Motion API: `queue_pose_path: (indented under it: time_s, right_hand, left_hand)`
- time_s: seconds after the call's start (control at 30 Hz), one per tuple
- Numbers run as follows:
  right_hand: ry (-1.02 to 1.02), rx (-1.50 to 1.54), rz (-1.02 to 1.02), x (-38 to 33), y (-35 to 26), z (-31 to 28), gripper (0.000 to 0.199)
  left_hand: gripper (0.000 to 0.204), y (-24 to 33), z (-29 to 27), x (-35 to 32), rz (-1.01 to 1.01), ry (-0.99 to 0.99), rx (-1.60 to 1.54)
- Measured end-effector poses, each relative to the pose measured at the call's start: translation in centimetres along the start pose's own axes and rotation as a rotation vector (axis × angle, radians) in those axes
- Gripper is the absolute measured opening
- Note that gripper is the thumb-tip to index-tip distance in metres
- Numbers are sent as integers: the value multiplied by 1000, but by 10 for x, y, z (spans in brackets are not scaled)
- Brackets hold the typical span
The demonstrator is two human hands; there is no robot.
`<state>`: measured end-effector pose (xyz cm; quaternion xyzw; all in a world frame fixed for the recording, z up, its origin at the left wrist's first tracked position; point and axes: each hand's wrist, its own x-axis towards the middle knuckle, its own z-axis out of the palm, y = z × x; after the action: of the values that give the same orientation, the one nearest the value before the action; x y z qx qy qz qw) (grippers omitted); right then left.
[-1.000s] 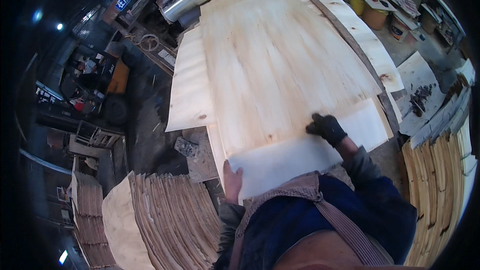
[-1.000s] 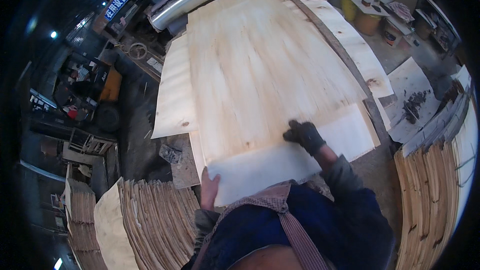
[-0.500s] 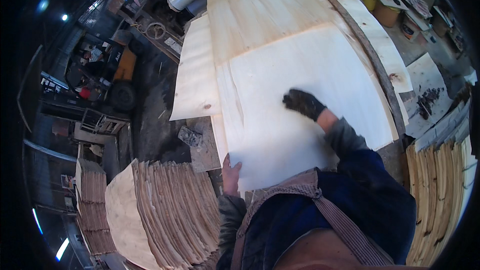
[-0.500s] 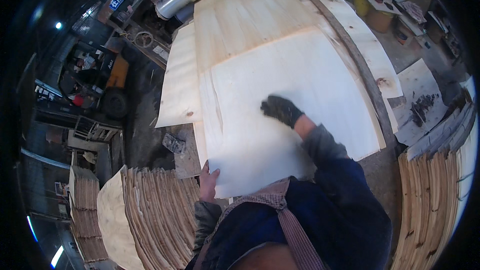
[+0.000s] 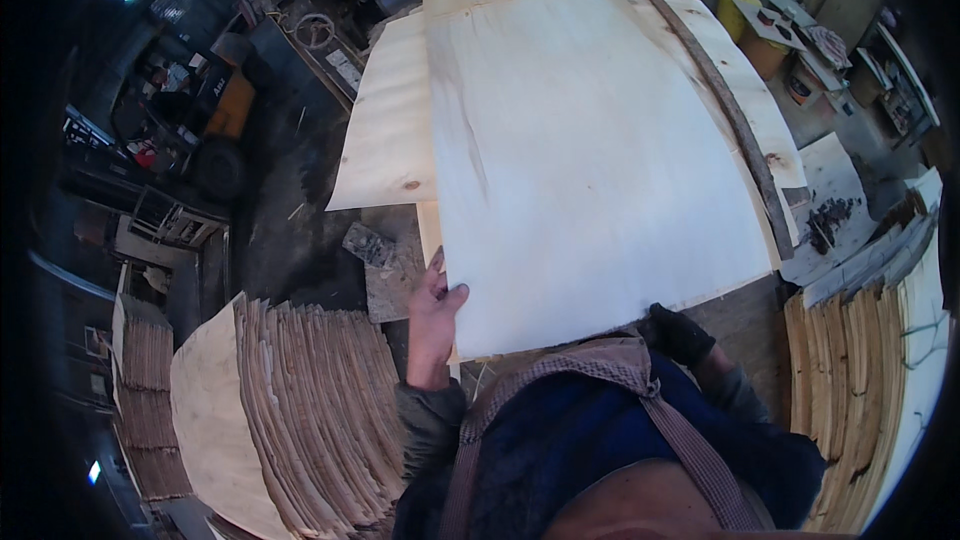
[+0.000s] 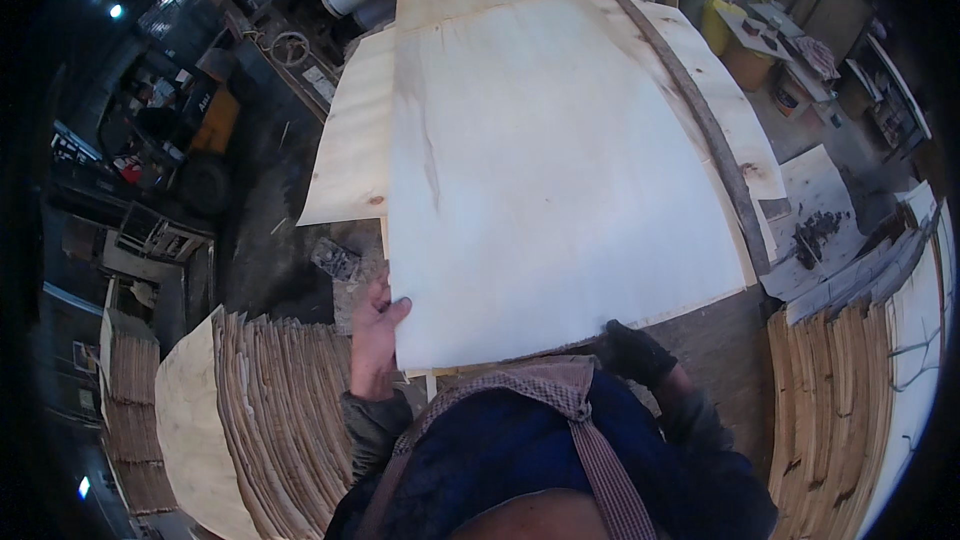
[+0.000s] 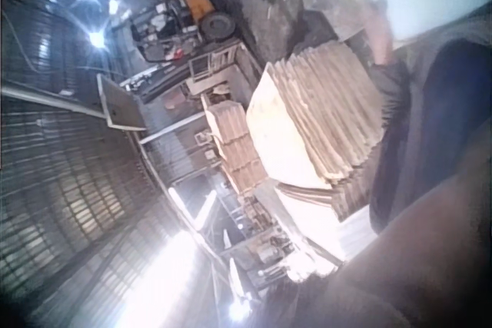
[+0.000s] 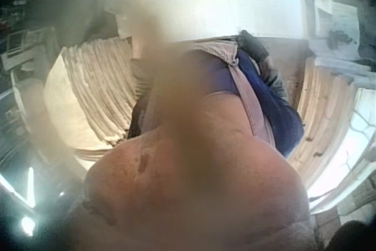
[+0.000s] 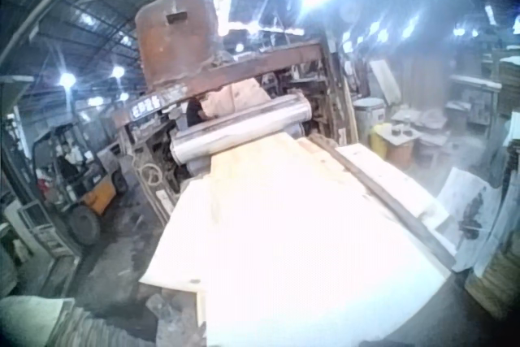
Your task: The person picks up thin wood sheets from a pile, feeds some through a roller machine, and carries others to stack them on a large bound pallet.
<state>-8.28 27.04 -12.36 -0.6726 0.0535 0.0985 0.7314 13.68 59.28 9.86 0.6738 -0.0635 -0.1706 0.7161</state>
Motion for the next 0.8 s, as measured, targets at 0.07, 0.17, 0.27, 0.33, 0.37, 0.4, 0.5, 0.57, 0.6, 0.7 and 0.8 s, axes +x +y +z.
queue_pose_path:
  time_s: [0.07,0.17,0.27,0.33,0.37,0.4,0.5,0.57,0.6,0.7,0.8]
  right_hand:
    - [86,20,104,-5,-20,1,15]
    - [230,-274,83,-5,-49,4,8]
    - [256,-986,-248,5,-51,-7,9]
    - [246,-694,-190,29,-90,-8,11]
    - [276,-420,-145,41,-93,-13,13]
    - [305,-166,-115,56,-99,-16,15]
    - [317,318,86,114,-132,-25,25]
    - [249,192,-177,162,-124,-44,23]
    - [223,333,-246,186,-119,-55,23]
    - [60,1132,-234,275,-101,-95,27]
    - [166,974,-320,323,-133,-89,29]
  left_hand:
    - [59,14,1,-1,-18,26,-67]
    - [55,22,-1,1,11,46,-160]
    - [53,7,-20,14,-12,80,-84]
    - [53,-21,-28,23,-43,194,158]
    - [53,-39,-35,27,-56,255,287]
    - [55,-81,-56,32,-32,253,361]
    - [69,-126,-47,31,-206,198,652]
    - [79,-161,-40,21,-61,189,1056]
    - [80,-161,-31,22,-56,192,1041]
    - [81,-154,-19,20,-58,199,980]
    - [79,-157,-25,20,-87,205,914]
